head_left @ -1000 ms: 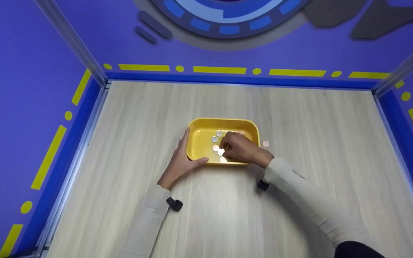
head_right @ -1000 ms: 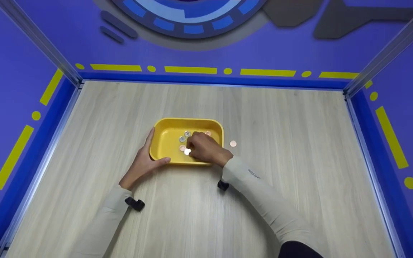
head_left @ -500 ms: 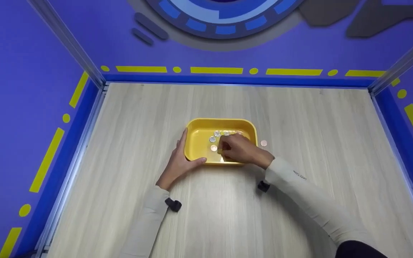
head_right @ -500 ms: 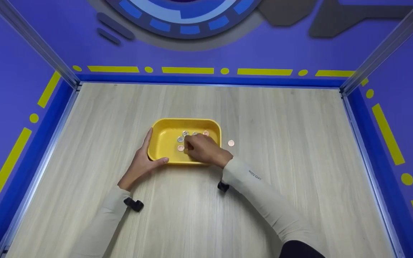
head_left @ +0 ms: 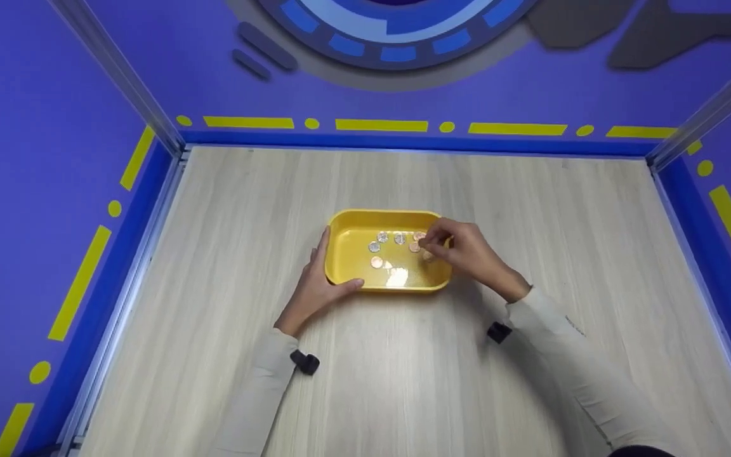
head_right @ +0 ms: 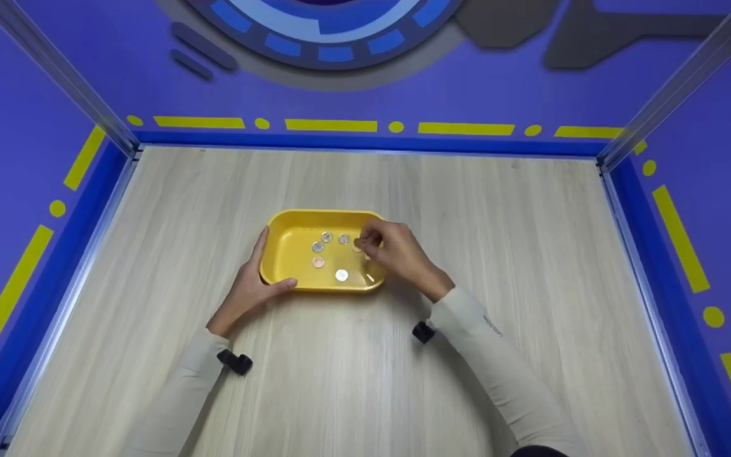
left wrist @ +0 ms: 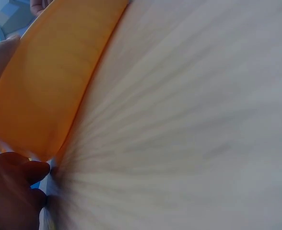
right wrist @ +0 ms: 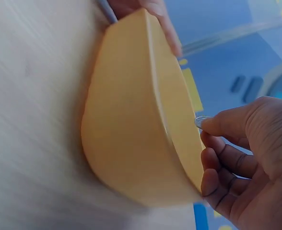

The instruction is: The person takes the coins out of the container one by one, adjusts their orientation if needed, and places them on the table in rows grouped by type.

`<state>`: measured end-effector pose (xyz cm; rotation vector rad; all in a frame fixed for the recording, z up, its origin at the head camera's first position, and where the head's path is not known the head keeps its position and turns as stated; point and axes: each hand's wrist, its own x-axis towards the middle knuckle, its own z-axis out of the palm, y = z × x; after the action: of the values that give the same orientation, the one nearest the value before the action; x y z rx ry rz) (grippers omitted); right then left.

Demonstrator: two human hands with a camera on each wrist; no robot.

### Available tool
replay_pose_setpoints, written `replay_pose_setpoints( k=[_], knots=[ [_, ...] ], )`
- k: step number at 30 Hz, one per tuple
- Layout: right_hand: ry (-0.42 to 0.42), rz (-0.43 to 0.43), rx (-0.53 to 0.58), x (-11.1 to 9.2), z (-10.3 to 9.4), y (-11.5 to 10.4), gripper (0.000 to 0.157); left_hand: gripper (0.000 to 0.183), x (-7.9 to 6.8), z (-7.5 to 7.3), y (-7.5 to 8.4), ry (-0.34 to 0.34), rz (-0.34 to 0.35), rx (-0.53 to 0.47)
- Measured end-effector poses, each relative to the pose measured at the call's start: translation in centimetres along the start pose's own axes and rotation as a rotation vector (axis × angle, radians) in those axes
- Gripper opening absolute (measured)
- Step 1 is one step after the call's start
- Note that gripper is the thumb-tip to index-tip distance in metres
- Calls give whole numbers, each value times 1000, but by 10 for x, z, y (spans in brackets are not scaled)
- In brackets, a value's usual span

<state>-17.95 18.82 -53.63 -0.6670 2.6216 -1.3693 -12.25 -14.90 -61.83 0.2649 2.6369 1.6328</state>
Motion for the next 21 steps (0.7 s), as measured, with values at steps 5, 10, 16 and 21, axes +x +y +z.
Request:
replay_pose_setpoints(
  k=[5,10,16,21],
  knots=[
    [53,60,-10,-15,-10,8,9,135,0,0,1,-1,-6,-3],
    [83,82,-31,-26,-15,16,10,135,0,0,2,-3,-4,-12],
    [127,105,-25,-33,-22,25,9,135,0,0,3,-2,-5,-15],
    [185,132,-6,-39,-28,38,10,135,0,0,4,-1,-2,-14]
  ],
)
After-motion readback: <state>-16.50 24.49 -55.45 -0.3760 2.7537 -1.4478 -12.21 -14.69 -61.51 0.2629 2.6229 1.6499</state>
